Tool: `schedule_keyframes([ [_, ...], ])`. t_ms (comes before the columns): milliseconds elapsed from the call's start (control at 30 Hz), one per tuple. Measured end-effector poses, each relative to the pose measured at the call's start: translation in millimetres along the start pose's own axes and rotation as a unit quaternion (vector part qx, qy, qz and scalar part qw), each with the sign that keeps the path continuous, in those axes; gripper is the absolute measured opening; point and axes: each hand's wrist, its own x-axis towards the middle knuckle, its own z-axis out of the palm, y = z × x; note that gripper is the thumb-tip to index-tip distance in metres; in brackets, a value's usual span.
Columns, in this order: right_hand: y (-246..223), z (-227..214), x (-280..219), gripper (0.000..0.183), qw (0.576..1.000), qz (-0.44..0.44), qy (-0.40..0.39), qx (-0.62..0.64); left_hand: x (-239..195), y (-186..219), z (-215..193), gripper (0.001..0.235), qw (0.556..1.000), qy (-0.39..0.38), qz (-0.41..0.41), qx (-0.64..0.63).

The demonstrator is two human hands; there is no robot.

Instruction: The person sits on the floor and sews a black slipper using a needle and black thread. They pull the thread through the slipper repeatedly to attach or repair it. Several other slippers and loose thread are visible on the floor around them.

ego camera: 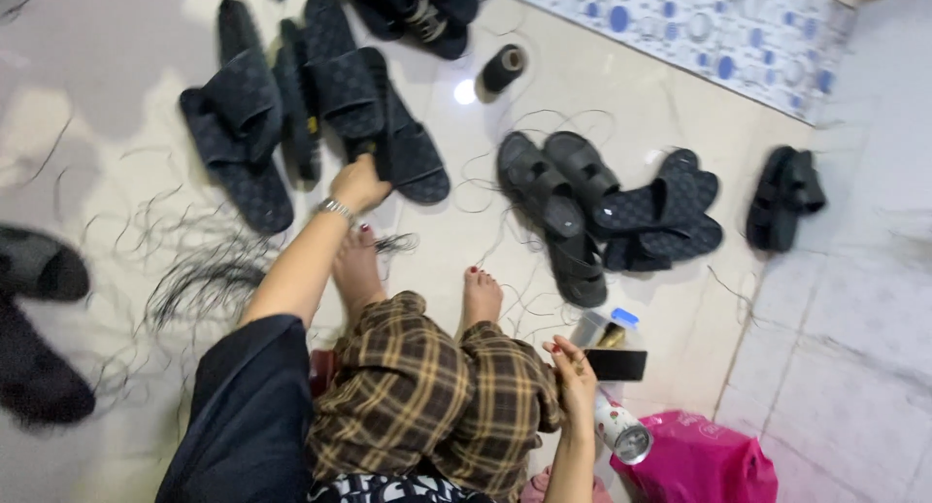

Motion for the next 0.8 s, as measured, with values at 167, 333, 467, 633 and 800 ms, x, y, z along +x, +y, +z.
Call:
schedule_keyframes([
  [167,-9.1,3.5,-11.5,0.035,0.999,0.027,-0.006,-0.025,81.2,-59.1,88.7,0.061,0.918,0.259,-0.069,-0.291],
  [333,-15.2,7.1,-26.8,0.033,0.999,0.024,-0.028,0.000,55.6,-32.1,95.2,0.051,0.688,0.024,-0.286,-0.667],
  [467,-12.0,2.6,-36.9,0.031,0.998,0.049,-0.027,-0.012,79.8,-46.5,114.3,0.034,0.547,0.012,-0.266,-0.793],
  [633,-4.8,-12.6,-49.4,0.029,0.999,0.031,-0.034,0.013,12.7,-20.1,42.3,0.033,0.450,0.009,-0.160,-0.878],
  [800,-34.0,-25.7,-90.0,0.036,0.999,-0.030,-0.025,-0.023,-152.9,-24.1,-6.6,0.034,0.435,-0.026,-0.124,-0.891],
])
